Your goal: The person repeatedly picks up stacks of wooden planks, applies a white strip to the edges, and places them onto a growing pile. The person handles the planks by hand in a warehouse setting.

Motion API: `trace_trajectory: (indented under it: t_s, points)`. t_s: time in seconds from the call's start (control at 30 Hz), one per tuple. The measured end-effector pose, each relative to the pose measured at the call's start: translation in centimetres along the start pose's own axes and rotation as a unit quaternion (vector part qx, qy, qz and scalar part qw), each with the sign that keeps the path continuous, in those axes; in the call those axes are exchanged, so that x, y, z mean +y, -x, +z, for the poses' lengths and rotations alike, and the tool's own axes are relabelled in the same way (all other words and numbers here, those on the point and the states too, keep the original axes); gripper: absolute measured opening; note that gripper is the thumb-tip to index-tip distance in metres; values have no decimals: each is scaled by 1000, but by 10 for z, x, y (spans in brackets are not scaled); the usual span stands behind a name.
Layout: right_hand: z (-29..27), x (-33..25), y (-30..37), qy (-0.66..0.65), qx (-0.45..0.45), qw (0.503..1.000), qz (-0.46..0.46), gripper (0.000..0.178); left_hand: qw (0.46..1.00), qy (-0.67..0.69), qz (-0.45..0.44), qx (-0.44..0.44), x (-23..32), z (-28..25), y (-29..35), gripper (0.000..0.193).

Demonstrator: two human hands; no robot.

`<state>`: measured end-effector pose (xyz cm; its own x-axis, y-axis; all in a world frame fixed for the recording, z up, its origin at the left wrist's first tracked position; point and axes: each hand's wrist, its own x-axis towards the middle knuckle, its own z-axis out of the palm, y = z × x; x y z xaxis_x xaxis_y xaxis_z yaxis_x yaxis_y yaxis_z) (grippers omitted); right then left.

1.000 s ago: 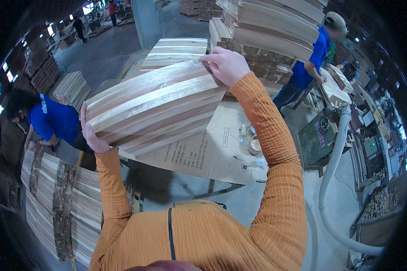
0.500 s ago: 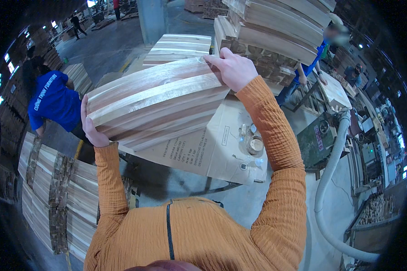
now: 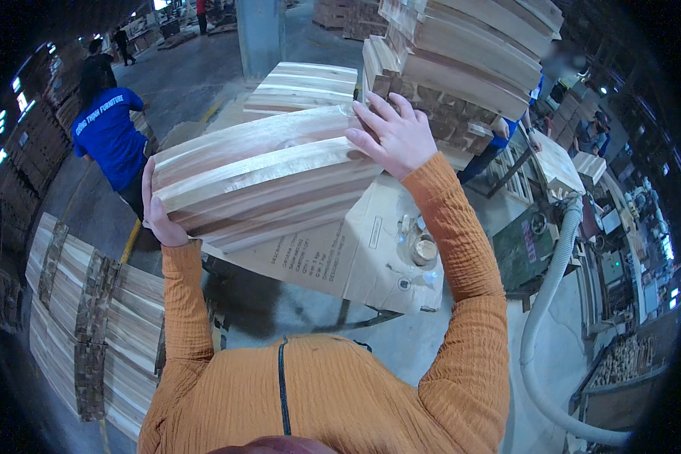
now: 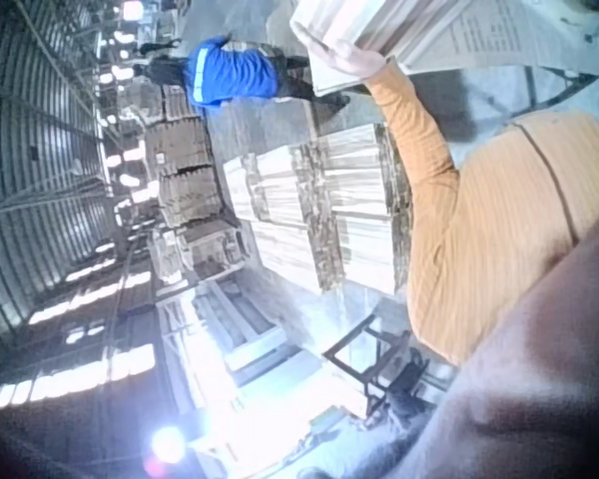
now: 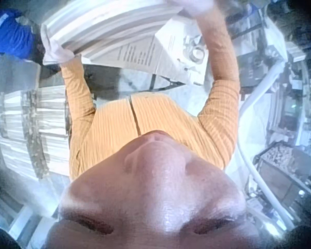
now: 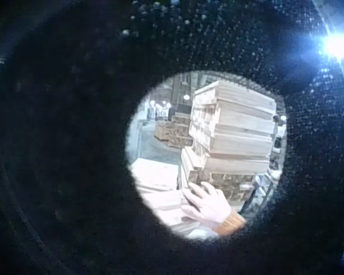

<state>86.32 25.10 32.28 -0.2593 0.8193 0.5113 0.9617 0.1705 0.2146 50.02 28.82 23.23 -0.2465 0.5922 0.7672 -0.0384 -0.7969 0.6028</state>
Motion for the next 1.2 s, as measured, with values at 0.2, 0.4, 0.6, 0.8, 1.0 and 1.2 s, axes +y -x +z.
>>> trace_trajectory:
  t_s: [0.2,0.4,0.6,0.8,1.0,1.2]
  points:
    - [-3,-6,5,-10,-18,1000,13,60,1000,-2,-10,0,6,3,3,66]
    - [-2,-3,9,-15,-12,999,28,59,1000,-1,-19,-4,11,3,4,69]
    - [0,-6,12,-14,-11,1000,17,59,1000,-14,-9,2,13,5,7,70]
    - [-1,-2,18,-37,-6,999,32,60,1000,-18,-7,3,17,6,8,69]
    - [0,-2,19,-45,-20,998,37,61,1000,-6,-12,0,19,8,7,69]
    - [2,0,16,-62,-34,996,48,63,1000,-16,-12,-1,20,7,7,68]
